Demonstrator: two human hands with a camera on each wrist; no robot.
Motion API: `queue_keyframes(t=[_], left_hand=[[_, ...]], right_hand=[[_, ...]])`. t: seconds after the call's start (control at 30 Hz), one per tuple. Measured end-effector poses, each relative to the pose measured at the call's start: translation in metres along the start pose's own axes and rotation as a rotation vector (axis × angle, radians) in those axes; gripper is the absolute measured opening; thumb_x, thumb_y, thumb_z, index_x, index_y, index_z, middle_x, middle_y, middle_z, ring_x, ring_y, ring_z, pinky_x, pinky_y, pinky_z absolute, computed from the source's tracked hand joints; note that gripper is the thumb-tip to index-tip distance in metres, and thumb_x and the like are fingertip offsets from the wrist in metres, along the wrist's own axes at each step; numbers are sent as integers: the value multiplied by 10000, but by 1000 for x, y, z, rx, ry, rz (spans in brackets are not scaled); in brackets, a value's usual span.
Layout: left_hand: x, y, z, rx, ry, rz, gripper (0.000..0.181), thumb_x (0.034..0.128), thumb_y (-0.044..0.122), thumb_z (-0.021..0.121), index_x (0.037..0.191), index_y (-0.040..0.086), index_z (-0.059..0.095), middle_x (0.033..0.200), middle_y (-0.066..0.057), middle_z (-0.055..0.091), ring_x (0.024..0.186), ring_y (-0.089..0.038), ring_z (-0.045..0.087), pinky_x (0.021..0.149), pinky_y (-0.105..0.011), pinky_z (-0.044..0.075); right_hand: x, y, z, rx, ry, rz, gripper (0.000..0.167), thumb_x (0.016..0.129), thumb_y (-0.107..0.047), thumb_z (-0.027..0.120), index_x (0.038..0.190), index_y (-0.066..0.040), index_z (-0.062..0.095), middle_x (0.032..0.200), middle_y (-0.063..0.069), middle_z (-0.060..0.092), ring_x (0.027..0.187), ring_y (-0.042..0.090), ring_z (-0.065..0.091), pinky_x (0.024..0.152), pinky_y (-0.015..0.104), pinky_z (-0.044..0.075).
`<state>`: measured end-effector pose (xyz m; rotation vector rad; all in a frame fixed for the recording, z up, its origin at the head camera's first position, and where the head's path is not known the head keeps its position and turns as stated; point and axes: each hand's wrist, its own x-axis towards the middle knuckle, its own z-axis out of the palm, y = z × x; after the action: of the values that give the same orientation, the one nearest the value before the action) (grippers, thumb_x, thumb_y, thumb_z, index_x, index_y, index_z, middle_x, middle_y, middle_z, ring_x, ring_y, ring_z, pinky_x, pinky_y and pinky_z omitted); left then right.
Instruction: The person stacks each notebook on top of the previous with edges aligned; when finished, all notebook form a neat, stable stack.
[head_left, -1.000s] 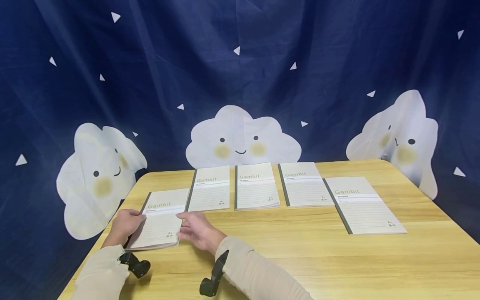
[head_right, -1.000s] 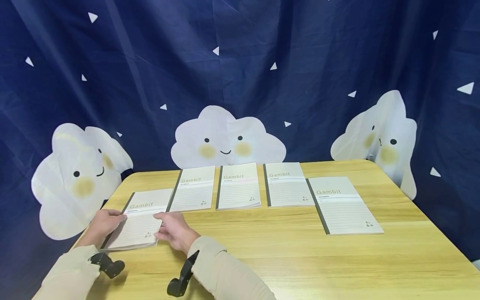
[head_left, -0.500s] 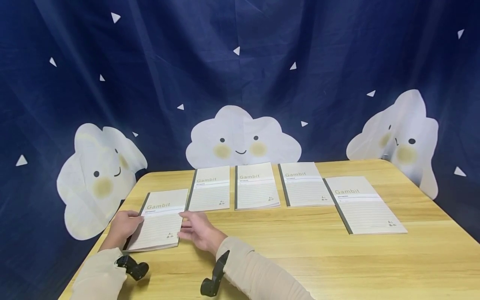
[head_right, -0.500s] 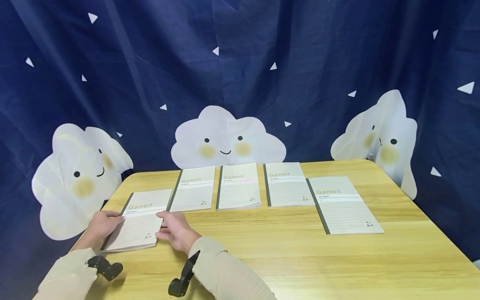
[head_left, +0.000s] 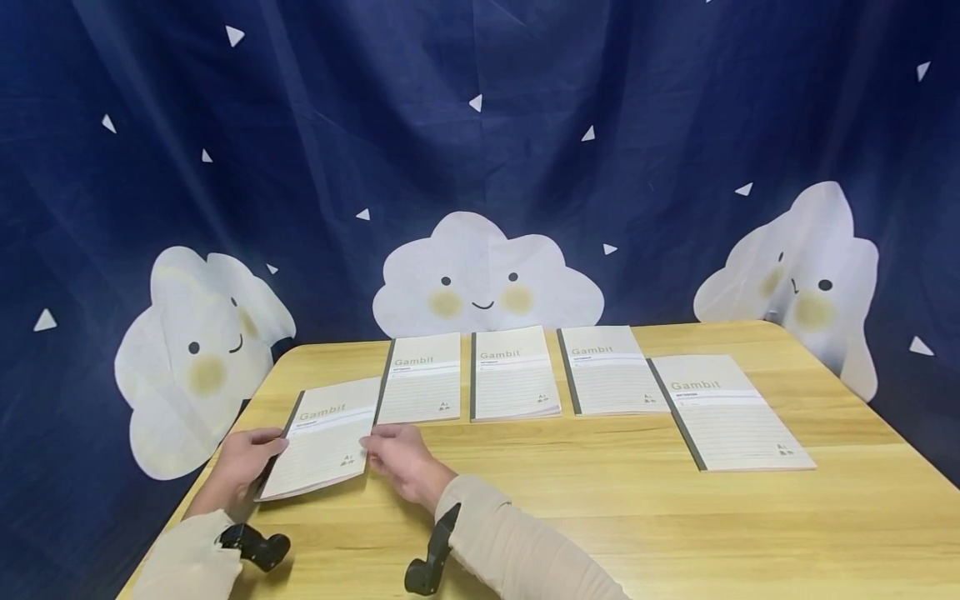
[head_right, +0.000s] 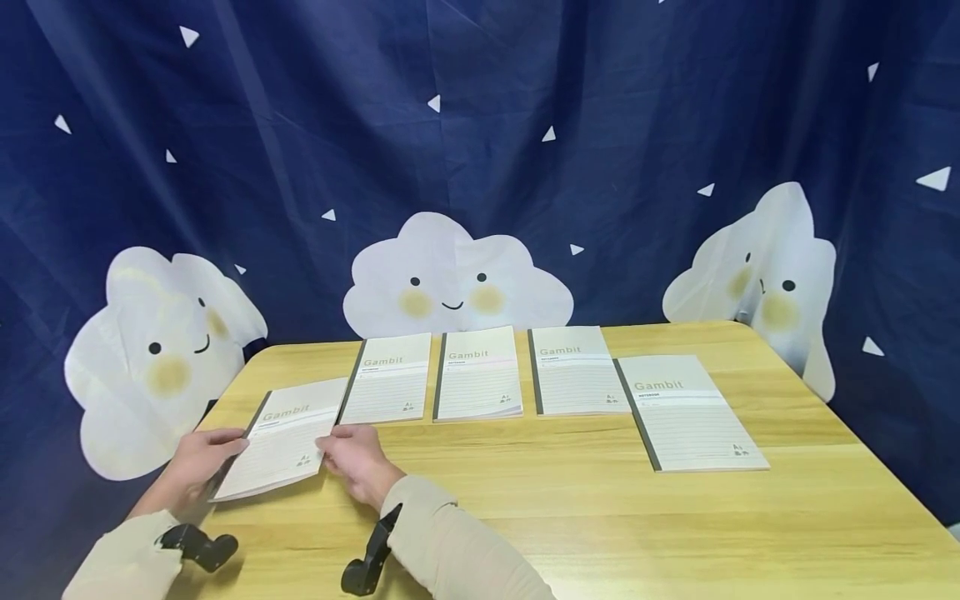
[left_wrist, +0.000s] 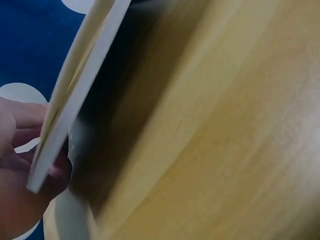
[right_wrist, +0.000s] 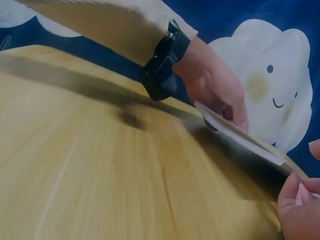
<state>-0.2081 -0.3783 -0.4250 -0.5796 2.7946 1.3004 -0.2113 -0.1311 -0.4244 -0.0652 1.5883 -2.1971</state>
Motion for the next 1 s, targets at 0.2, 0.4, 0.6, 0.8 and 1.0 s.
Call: queue_keyframes(t=[0.2, 0.4, 0.6, 0.8, 1.0], left_hand=[[-7, -2, -1, -281, -49, -41, 543, 928, 149, 566, 1371, -108, 383, 1005, -112, 644, 803, -75, 595, 660, -232, 530], [-13, 3, 1, -627, -86, -83, 641, 913, 106, 596, 1426, -100, 271, 797, 117, 640, 751, -39, 643, 690, -229, 563], [-17, 12, 2, -760, -94, -100, 657, 908, 74, 594, 1451, -54, 246, 803, 118, 661, 782, -39, 650, 720, -222, 560], [-20, 23, 6, -848, -89, -108, 594, 885, 98, 641, 1415, 38, 380, 856, 106, 674, 827, -24, 642, 751, -204, 549], [-20, 35, 14, -922, -119, -56, 168, 899, 36, 600, 1017, 153, 627, 842, 68, 689, 819, -51, 653, 733, -199, 550]], right_hand=[[-1, 2, -1, -87, -1, -70, 458, 809, 32, 626, 1252, 81, 522, 1037, 111, 633, 880, 154, 622, 786, 276, 542], [-1, 1, -2, -102, 12, -116, 479, 775, 69, 602, 1248, 72, 529, 1038, 100, 615, 849, 146, 598, 748, 236, 521], [0, -1, -7, -98, 33, -117, 528, 768, 69, 598, 1288, 37, 513, 1111, 77, 592, 810, 136, 582, 745, 253, 511], [0, -7, -18, -88, 23, -133, 541, 797, 67, 594, 1325, 38, 479, 1171, 85, 560, 700, 95, 533, 652, 208, 483], [0, -13, -33, -57, 12, -149, 560, 804, 86, 583, 1347, 45, 449, 1207, 122, 542, 644, 83, 500, 550, 161, 451]])
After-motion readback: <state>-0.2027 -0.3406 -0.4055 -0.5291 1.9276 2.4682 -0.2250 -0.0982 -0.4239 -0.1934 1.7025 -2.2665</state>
